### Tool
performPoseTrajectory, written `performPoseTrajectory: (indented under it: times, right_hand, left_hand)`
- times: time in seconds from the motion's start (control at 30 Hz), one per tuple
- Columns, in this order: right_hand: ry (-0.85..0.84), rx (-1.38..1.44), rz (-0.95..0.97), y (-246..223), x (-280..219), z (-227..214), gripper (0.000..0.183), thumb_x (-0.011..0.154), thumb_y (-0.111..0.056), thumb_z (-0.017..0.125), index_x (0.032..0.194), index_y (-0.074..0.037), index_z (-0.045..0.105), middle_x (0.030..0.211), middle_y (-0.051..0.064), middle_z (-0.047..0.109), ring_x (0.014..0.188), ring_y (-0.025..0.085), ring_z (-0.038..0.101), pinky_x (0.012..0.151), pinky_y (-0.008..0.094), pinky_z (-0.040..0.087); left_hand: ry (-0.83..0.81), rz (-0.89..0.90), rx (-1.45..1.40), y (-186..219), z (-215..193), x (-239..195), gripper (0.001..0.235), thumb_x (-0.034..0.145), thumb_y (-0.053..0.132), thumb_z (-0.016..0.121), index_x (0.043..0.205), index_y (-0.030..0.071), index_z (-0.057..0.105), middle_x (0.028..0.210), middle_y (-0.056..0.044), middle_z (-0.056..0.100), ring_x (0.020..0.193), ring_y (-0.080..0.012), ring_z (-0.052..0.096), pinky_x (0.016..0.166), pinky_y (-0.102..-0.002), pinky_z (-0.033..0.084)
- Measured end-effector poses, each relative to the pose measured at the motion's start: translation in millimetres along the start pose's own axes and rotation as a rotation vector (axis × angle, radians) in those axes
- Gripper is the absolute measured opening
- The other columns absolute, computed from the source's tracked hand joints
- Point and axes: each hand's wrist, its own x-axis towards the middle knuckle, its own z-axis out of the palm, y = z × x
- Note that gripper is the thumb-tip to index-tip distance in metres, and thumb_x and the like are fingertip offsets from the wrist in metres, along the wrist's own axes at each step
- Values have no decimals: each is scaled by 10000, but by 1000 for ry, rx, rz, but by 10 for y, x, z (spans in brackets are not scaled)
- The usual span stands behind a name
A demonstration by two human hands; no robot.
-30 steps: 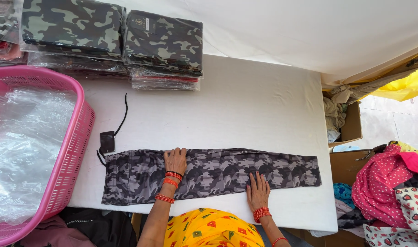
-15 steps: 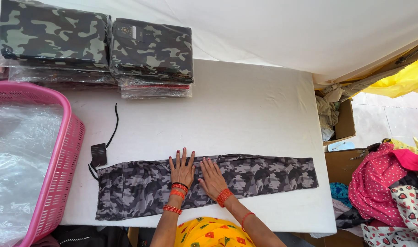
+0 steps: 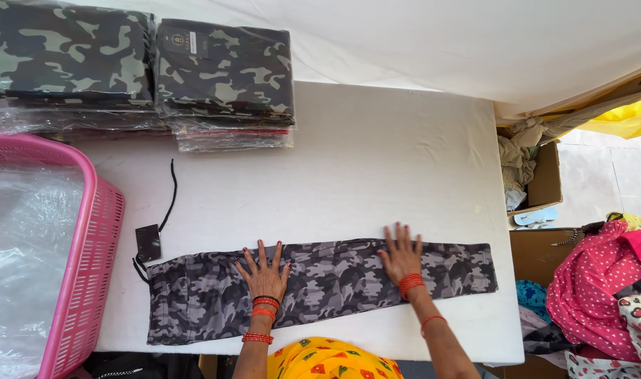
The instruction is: The person folds a pair of camouflage-patterned shorts on a white table, places a tag on them, and wraps the folded item in a clear plastic bag. They then repeat the process with a second pair of camouflage-patterned shorts, folding and wrapping them before stacking the packaged items.
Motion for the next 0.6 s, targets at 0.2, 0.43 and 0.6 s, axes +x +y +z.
performPoseTrajectory:
  times: [0.2, 0.43, 0.6]
  right_hand:
    - [-9, 27, 425, 1427, -430, 71, 673, 1046, -531, 242, 1647, -249, 128, 1702, 166, 78, 1564, 343, 44, 1215, 584, 8]
    - [22, 173, 637, 1744, -506, 98, 641, 1054, -482, 284, 1651, -268, 194, 1718, 116, 137, 1586, 315, 104, 1251, 563, 42]
    - [90, 177, 651, 1722, -532, 107, 654, 1053, -503, 344, 1646, -240, 257, 1691, 177, 216, 1571, 331, 149, 1242, 555, 65]
  left_hand:
    - [-87, -30, 92, 42, -76, 5, 699, 977, 683, 349, 1595, 496, 80, 1722, -66, -26, 1551, -476, -36, 1175, -751, -2]
    - [-82, -36, 109, 47, 27, 41, 742, 960, 690, 360, 1603, 475, 60, 1726, -61, -50, 1550, -476, -60, 1166, -765, 1]
    - [-110, -44, 143, 36, 50, 46, 744, 968, 693, 350, 1609, 476, 40, 1730, -72, -57, 1556, -479, -69, 1165, -759, -3]
